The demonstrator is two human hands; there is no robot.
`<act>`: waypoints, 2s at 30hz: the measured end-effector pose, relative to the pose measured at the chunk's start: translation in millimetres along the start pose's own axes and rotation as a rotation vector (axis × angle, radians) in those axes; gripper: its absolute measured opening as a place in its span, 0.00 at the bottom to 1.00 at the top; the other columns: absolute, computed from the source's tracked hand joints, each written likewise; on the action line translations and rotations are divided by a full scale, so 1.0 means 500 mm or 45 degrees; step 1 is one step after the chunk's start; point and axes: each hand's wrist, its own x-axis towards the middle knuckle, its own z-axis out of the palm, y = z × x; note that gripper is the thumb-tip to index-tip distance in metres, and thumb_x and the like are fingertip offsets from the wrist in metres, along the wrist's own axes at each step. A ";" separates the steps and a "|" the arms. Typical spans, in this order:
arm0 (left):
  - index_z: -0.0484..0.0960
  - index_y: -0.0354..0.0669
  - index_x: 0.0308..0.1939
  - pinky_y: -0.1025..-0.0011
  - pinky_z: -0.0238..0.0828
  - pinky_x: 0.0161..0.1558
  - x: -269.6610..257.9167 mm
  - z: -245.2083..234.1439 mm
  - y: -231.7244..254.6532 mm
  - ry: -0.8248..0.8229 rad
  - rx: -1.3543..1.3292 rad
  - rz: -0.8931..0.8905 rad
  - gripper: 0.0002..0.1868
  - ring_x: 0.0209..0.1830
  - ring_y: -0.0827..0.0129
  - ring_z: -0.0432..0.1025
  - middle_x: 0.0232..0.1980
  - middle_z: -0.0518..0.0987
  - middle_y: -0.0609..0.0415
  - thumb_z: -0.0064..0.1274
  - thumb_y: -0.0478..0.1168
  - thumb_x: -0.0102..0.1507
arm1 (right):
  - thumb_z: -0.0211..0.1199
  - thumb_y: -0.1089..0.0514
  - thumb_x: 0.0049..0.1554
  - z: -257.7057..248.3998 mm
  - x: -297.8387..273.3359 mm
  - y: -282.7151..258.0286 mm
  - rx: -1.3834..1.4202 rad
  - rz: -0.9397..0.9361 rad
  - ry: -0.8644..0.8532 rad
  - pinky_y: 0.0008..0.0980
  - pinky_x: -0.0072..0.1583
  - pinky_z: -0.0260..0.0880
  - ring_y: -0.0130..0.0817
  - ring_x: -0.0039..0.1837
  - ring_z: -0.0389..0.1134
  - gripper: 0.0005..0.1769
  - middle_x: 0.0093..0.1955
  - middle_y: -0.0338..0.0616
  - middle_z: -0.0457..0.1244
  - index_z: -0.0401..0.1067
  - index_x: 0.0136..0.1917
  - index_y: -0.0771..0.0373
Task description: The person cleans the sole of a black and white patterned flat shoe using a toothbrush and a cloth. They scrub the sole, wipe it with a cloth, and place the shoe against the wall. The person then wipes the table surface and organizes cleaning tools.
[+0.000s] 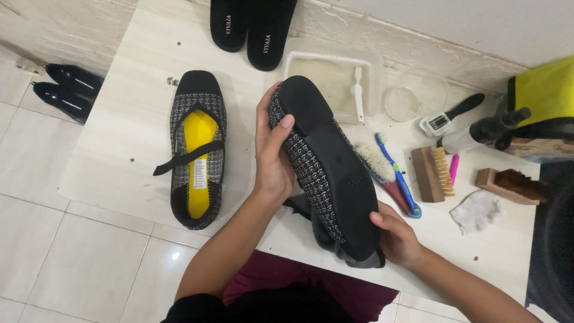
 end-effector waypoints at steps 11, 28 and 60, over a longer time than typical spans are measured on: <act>0.60 0.43 0.71 0.65 0.63 0.67 -0.013 0.007 0.011 -0.109 -0.107 0.113 0.36 0.64 0.59 0.67 0.65 0.70 0.43 0.54 0.40 0.60 | 0.60 0.51 0.48 0.009 -0.001 -0.006 0.032 0.057 0.014 0.39 0.52 0.70 0.48 0.52 0.72 0.32 0.54 0.57 0.69 0.68 0.61 0.75; 0.57 0.40 0.73 0.71 0.73 0.49 -0.008 -0.025 -0.017 -0.339 -0.382 0.080 0.38 0.57 0.63 0.68 0.71 0.63 0.48 0.49 0.35 0.59 | 0.54 0.48 0.51 0.138 0.006 -0.089 0.544 -0.235 -0.305 0.34 0.31 0.48 0.38 0.26 0.50 0.26 0.29 0.54 0.59 0.65 0.47 0.78; 0.77 0.51 0.57 0.75 0.59 0.11 0.450 0.004 0.426 0.706 2.788 1.902 0.32 0.14 0.72 0.64 0.50 0.75 0.51 0.60 0.26 0.49 | 0.36 0.34 0.61 -0.008 0.082 0.019 0.187 0.082 -0.619 0.43 0.43 0.59 0.52 0.33 0.63 0.38 0.46 0.67 0.65 0.63 0.61 0.70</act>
